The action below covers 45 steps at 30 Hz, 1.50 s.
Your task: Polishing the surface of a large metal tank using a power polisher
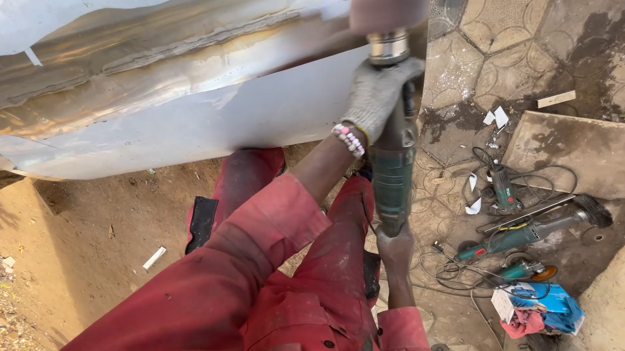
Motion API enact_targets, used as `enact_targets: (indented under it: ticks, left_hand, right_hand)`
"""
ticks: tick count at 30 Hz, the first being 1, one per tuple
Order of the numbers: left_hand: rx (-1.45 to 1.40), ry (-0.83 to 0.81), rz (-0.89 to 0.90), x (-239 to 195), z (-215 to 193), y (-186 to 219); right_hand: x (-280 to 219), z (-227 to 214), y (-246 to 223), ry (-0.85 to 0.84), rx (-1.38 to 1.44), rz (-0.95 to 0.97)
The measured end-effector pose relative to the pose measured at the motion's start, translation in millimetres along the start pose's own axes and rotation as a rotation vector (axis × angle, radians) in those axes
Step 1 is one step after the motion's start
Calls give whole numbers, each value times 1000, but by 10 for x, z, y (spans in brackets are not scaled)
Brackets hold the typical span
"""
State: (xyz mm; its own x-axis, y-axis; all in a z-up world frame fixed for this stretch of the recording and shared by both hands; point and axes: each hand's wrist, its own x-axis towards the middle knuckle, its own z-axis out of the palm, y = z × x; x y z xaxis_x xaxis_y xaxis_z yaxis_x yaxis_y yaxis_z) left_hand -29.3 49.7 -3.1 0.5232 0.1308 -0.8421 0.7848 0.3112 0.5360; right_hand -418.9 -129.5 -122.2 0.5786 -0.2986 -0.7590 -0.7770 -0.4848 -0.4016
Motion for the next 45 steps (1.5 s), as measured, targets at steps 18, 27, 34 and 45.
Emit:
enact_targets:
  ticks: [18,27,34,45]
  left_hand:
    - [-149,326,119,87,-1128,-145]
    - [-257,125,129,21,-481,-97]
    - [-194,5,73,44,-318,10]
    - [-189,304,-1,-125,-1452,74]
  right_hand:
    - [-174,501,-81,-134,-205,34]
    - [-336,83,-277,2,-133,113]
    - [-378,41,-44,104,-93,89]
    - [-917,132,-838,-145,-299,153]
